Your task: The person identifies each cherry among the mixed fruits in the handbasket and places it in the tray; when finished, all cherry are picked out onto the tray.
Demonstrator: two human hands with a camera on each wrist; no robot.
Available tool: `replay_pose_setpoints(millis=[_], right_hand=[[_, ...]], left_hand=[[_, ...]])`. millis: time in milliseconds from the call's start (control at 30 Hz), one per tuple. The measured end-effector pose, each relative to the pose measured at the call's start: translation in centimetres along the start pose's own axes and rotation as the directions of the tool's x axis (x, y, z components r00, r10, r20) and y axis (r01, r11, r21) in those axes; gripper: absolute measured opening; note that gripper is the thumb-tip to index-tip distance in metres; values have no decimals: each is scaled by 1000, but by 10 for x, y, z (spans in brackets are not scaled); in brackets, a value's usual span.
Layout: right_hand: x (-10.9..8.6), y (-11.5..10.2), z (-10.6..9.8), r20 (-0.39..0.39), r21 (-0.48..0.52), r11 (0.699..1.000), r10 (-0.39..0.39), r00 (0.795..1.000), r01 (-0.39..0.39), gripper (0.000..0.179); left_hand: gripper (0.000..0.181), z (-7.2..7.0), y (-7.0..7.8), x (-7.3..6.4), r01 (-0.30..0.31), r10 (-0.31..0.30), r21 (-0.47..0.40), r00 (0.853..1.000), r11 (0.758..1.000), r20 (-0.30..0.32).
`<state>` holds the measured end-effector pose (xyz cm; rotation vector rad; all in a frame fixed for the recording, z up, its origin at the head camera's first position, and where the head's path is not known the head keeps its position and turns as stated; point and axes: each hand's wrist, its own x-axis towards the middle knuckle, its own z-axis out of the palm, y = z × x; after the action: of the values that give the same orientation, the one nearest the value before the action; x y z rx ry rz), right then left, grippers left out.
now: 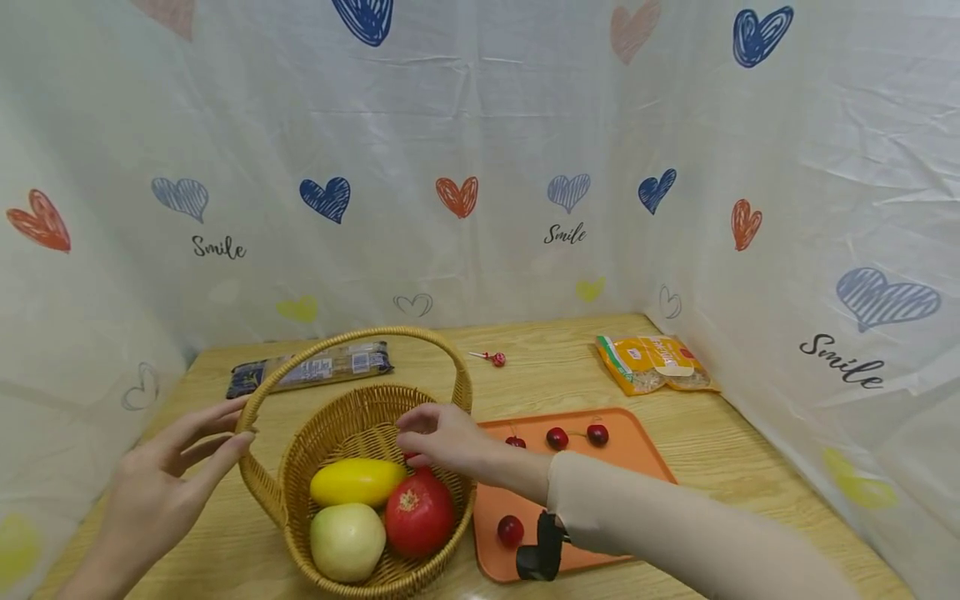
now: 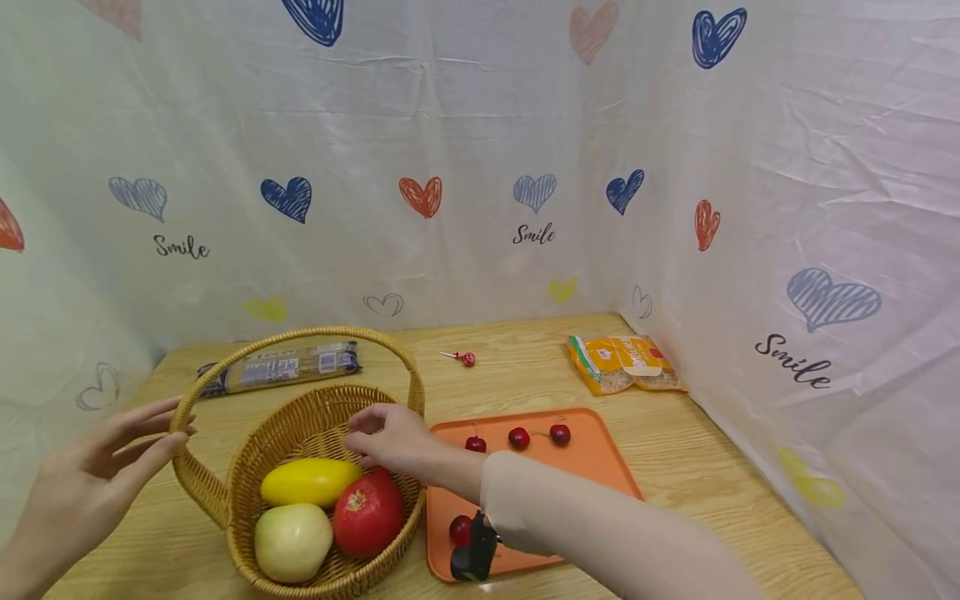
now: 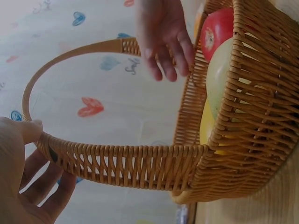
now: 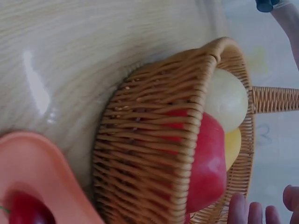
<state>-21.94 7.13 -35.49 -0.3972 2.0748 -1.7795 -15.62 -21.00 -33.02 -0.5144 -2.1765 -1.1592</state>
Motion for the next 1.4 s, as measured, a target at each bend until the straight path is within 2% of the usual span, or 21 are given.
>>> replay_pose_setpoints(millis=[167,333,567,767,1033,1100,1233,1300,1400], right_hand=[[13,-1,6,-16,5,999,42,999,-41,27],[21,0,7,-41,70,993,101,994,-98,29],[25,-2,5,-93,106,971,222,971,-212,30],[28,-2,7,-147,29,951,308,940,-307,31],[34,4,13,-236,-64,928,344,909,-368,47],[35,5,15,-247,-83,926,340,907,-369,49],[34,6,17,-260,-168,916,314,913,-363,26],[33,6,17,-266,-226,904,302,916,-364,18],[31,5,18,-272,-311,877,287,919,-366,19]], left_hand=[[47,1,1,1,-11,11,-10,1000,1000,5],[48,2,2,4,-38,38,-27,999,999,15],[47,2,3,6,-39,39,-26,999,999,21],[47,2,3,7,-37,37,-22,999,999,14],[46,2,2,8,-28,28,-19,1000,999,13],[46,1,2,8,-24,24,-17,1000,1000,13],[45,1,1,8,-14,15,-17,1000,1000,15],[45,2,1,7,-10,10,-16,1000,1000,15],[45,2,1,8,-10,10,-15,1000,1000,16]])
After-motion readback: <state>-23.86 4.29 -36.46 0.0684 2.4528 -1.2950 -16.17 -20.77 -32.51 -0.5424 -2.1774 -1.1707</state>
